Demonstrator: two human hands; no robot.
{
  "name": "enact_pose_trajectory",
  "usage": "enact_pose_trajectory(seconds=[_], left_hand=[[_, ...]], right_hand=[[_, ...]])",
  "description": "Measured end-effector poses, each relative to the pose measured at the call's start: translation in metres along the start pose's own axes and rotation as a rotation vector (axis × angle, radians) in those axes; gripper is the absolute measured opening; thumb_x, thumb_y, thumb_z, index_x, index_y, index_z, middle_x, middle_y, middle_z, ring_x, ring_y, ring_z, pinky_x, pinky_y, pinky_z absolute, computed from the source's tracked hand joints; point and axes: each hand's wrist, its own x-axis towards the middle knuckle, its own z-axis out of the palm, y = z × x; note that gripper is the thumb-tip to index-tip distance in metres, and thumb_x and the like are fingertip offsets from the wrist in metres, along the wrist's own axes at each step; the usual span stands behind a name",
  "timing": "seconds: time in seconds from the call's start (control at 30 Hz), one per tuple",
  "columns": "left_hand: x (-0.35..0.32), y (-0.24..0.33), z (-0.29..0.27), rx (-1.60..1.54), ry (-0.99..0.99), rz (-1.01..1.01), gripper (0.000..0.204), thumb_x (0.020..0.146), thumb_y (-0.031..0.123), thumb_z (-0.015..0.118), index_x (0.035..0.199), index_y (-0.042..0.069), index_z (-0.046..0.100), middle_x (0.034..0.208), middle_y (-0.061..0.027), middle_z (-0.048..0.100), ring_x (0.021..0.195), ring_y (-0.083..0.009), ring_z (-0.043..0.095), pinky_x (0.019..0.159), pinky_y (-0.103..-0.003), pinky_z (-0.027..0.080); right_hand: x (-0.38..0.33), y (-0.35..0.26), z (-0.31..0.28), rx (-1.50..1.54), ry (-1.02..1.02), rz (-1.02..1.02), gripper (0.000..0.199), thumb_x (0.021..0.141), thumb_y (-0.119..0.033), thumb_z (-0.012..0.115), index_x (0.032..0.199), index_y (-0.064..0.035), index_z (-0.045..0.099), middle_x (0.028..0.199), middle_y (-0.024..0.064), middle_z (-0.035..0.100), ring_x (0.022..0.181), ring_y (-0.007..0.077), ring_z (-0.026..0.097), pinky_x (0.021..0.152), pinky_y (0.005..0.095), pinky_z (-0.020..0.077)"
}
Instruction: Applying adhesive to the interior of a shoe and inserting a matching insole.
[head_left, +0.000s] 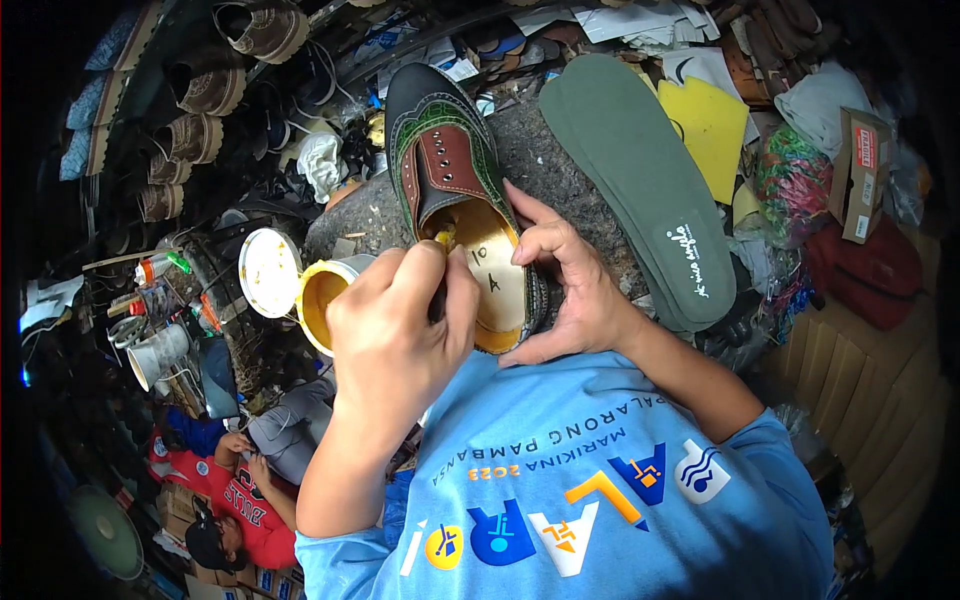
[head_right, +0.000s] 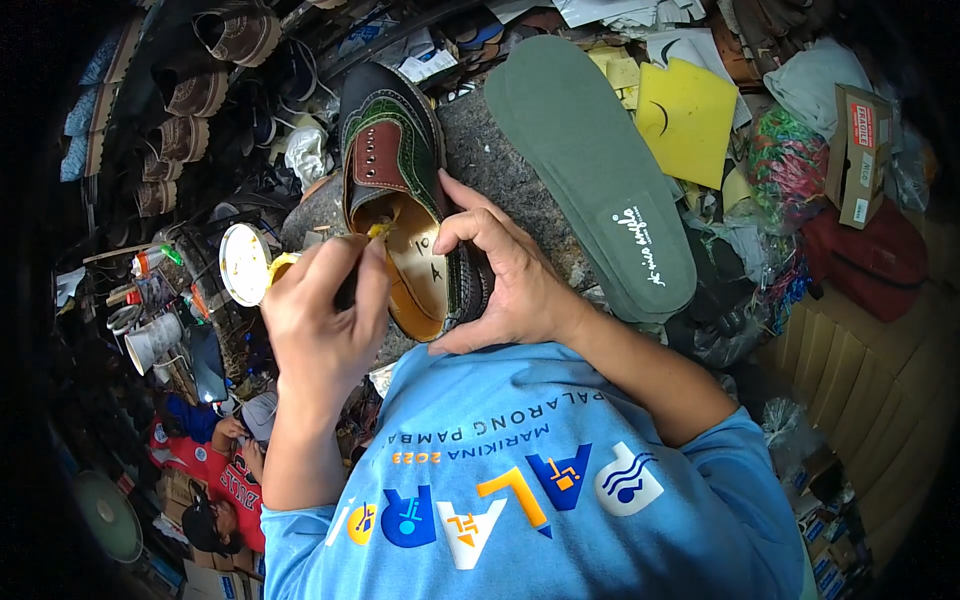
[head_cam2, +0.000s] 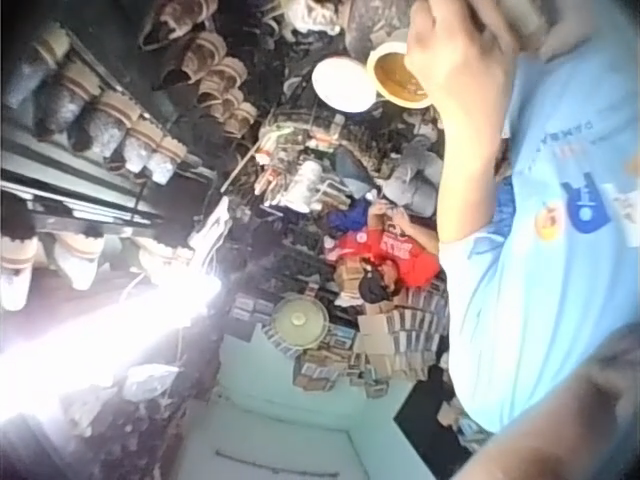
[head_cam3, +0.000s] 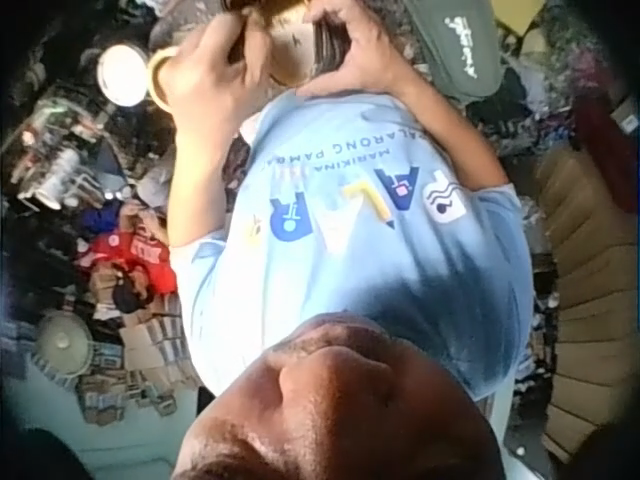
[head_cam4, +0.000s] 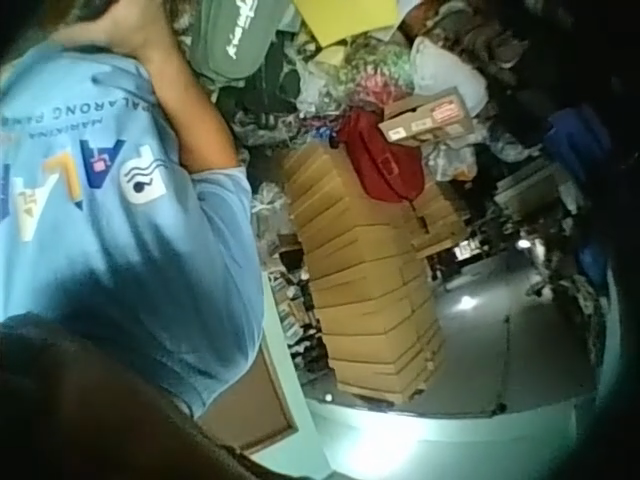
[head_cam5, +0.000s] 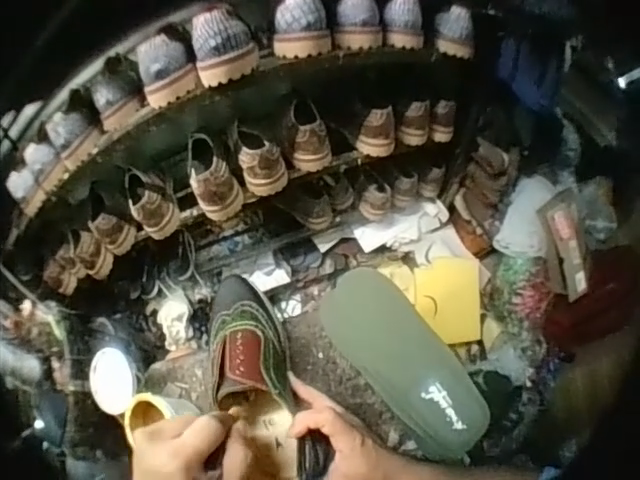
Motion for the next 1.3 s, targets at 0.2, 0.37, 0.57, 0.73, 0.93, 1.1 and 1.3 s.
enact_pose_trajectory(seconds=[0.2, 0.37, 0.57, 0.73, 0.93, 1.1, 1.3], left_hand=[[-0.012, 0.019, -0.014, -0.388, -0.108, 0.046, 0.013, 0.083, -0.004, 0.074, 0.079, 0.001, 0.063, 0.066, -0.014, 0.063, 0.053, -0.0292, 0.063, 0.049, -0.039, 0.05], [-0.012, 0.001, -0.007, -0.191, 0.006, -0.116, 0.013, 0.088, -0.001, 0.072, 0.08, 0.001, 0.063, 0.066, -0.0151, 0.061, 0.055, -0.0321, 0.063, 0.052, -0.038, 0.051], [-0.012, -0.006, -0.021, -0.527, -0.093, 0.009, 0.003, 0.089, -0.003, 0.071, 0.086, -0.004, 0.071, 0.066, -0.011, 0.066, 0.055, -0.0196, 0.065, 0.053, -0.032, 0.049], [0.001, -0.031, -0.015, -0.397, -0.097, -0.165, 0.009, 0.089, 0.004, 0.071, 0.089, -0.004, 0.073, 0.076, -0.015, 0.07, 0.069, -0.028, 0.071, 0.067, -0.035, 0.055], [0.005, -0.046, -0.018, -0.625, -0.393, -0.263, 0.008, 0.088, 0.004, 0.07, 0.086, -0.004, 0.073, 0.077, -0.0136, 0.072, 0.069, -0.0241, 0.071, 0.067, -0.034, 0.056], [0.007, -0.045, -0.018, -0.563, -0.275, -0.077, 0.004, 0.083, 0.002, 0.071, 0.082, -0.002, 0.072, 0.074, -0.0141, 0.07, 0.066, -0.0269, 0.07, 0.064, -0.037, 0.055], [0.004, -0.042, -0.014, -0.662, -0.281, 0.062, 0.002, 0.078, -0.003, 0.071, 0.08, -0.002, 0.071, 0.074, -0.0155, 0.069, 0.069, -0.0337, 0.069, 0.065, -0.04, 0.055]], right_hand=[[-0.001, -0.002, 0.0, -0.01, 0.006, 0.003, 0.089, 0.05, -0.029, 0.105, 0.123, -0.0159, 0.055, 0.159, 0.0371, 0.037, 0.152, 0.0465, 0.036, 0.119, 0.048, 0.0376], [-0.001, 0.003, 0.004, 0.095, 0.033, 0.008, 0.088, 0.051, -0.028, 0.105, 0.124, -0.0161, 0.055, 0.158, 0.0379, 0.037, 0.153, 0.0483, 0.034, 0.119, 0.0492, 0.0372], [-0.003, 0.008, 0.004, 0.149, 0.024, -0.01, 0.092, 0.053, -0.031, 0.106, 0.125, -0.0154, 0.052, 0.157, 0.0372, 0.04, 0.154, 0.0474, 0.032, 0.12, 0.0538, 0.0339], [-0.003, 0.009, 0.001, 0.234, -0.061, 0.003, 0.098, 0.056, -0.027, 0.106, 0.131, -0.0184, 0.045, 0.165, 0.0392, 0.017, 0.15, 0.0403, 0.04, 0.12, 0.0487, 0.0361], [-0.004, 0.007, 0.0, 0.232, -0.072, 0.028, 0.102, 0.054, -0.023, 0.107, 0.132, -0.0214, 0.042, 0.166, 0.0397, 0.013, 0.149, 0.0368, 0.042, 0.122, 0.0471, 0.0347], [-0.005, 0.005, -0.001, 0.222, -0.089, 0.053, 0.102, 0.053, -0.02, 0.107, 0.131, -0.021, 0.041, 0.166, 0.0372, 0.011, 0.152, 0.0392, 0.036, 0.122, 0.0492, 0.034], [-0.007, 0.005, 0.0, 0.261, -0.084, 0.074, 0.103, 0.052, -0.018, 0.107, 0.131, -0.0199, 0.041, 0.168, 0.0346, 0.01, 0.154, 0.0422, 0.033, 0.123, 0.0516, 0.0336]])
